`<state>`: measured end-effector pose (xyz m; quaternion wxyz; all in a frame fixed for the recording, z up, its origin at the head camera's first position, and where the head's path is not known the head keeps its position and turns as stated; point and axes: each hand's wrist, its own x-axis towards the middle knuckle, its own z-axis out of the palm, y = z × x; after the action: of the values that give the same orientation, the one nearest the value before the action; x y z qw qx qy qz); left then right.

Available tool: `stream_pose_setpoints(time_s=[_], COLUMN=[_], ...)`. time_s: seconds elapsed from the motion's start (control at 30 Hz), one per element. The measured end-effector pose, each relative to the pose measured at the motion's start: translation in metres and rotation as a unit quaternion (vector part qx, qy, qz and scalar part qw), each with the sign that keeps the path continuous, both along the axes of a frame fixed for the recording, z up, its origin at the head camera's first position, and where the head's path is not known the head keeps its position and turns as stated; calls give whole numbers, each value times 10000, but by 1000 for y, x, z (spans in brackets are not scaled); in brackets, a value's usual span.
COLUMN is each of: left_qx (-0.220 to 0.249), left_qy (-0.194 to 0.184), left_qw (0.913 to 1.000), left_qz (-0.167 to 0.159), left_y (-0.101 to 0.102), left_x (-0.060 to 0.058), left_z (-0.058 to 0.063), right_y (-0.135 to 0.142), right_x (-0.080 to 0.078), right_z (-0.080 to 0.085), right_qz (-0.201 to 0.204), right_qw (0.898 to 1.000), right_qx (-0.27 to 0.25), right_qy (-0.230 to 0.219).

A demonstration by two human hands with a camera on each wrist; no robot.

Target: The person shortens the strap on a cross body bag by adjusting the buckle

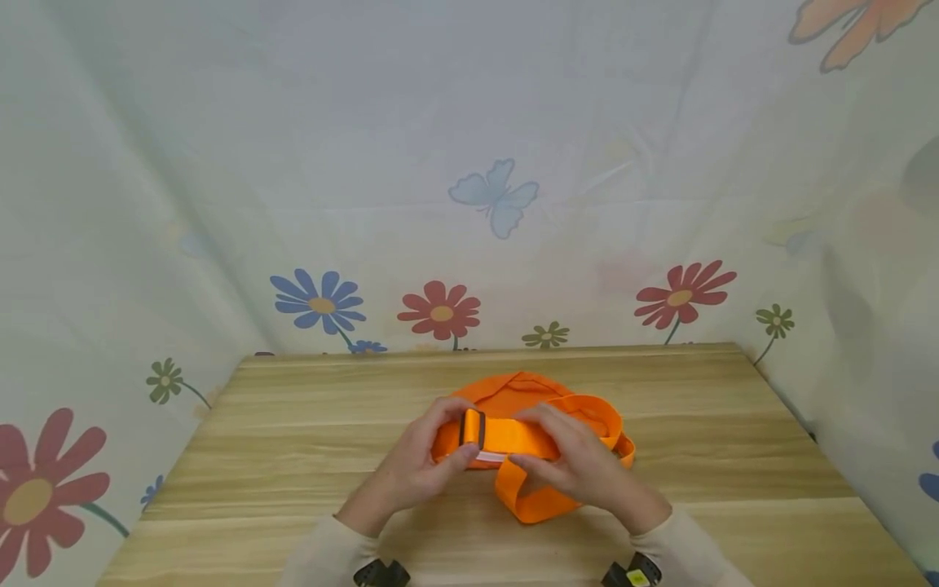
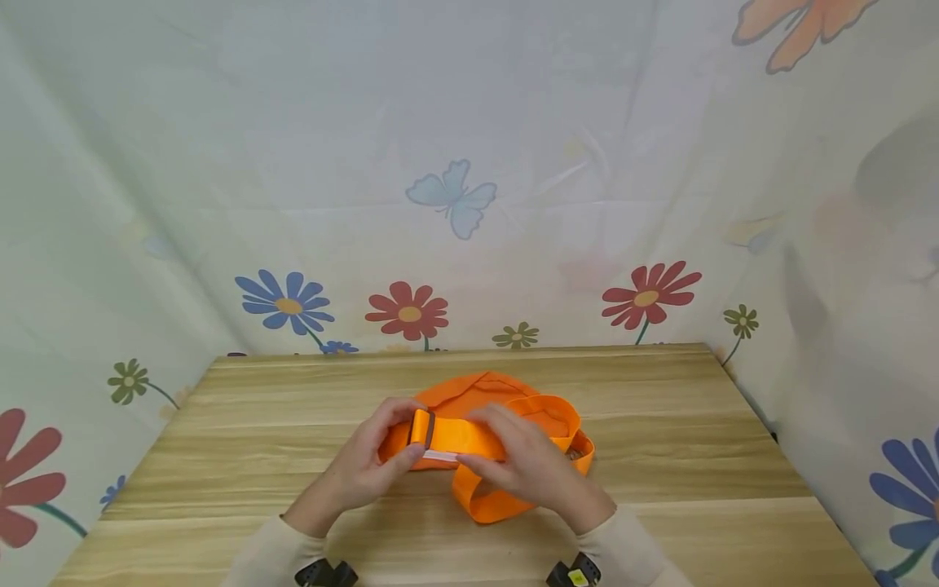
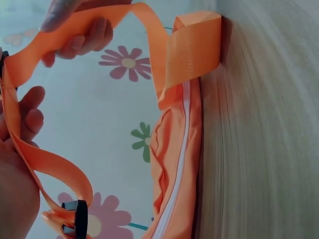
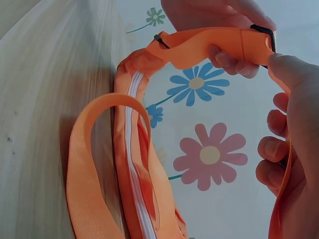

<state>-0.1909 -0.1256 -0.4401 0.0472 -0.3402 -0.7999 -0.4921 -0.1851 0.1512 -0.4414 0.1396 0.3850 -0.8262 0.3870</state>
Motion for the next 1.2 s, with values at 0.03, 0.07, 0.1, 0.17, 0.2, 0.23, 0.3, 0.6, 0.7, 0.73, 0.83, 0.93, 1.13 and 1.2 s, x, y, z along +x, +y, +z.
stream_pose_setpoints(time_s=[0.03,0.07,0.1,0.17,0.2,0.23,0.3,0.6,0.7,0.73,0.83,0.93,1.13,1.2], left_qx=[36,64,81,81,72,66,62,165,211,235,301,366,423,420], left_qy=[-25,-49,-47,-17,6,10,31,-63,-201,-257,-294,-250,-167,-113], left_qw=[10000,10000,9999,9999,10000,10000,10000,9996,9994,9992,9988,9985,9985,9986], left_qz=[-27,-49,-64,-56,-50,-41,-41,-212,-197,-199,-231,-316,-317,-290], left_y=[1,1,1,2,2,2,2,5,6,6,6,7,4,2], left_x=[0,0,0,0,-1,-1,-1,0,0,0,0,-1,-1,-1], left_z=[-1,-1,-2,-2,-2,-2,-2,0,-1,-1,-2,-2,0,1], right_y=[-1,-2,-3,-5,-7,-7,-9,-12,-13,-14,-16,-18,-15,-11], right_x=[0,0,1,1,2,2,3,2,2,2,3,4,6,5], right_z=[0,0,0,0,0,0,1,1,1,2,3,4,8,8], right_qz=[-7,-12,-16,-29,-43,-54,-46,40,141,162,162,33,-400,-452], right_qw=[10000,10000,9999,9998,9997,9996,9995,9998,9996,9995,9994,9995,9980,9977], right_qx=[2,8,14,32,37,44,42,-12,-153,-182,-177,-47,473,502], right_qy=[-43,-88,-142,-219,-253,-268,-294,-195,-205,-216,-247,-306,-123,52])
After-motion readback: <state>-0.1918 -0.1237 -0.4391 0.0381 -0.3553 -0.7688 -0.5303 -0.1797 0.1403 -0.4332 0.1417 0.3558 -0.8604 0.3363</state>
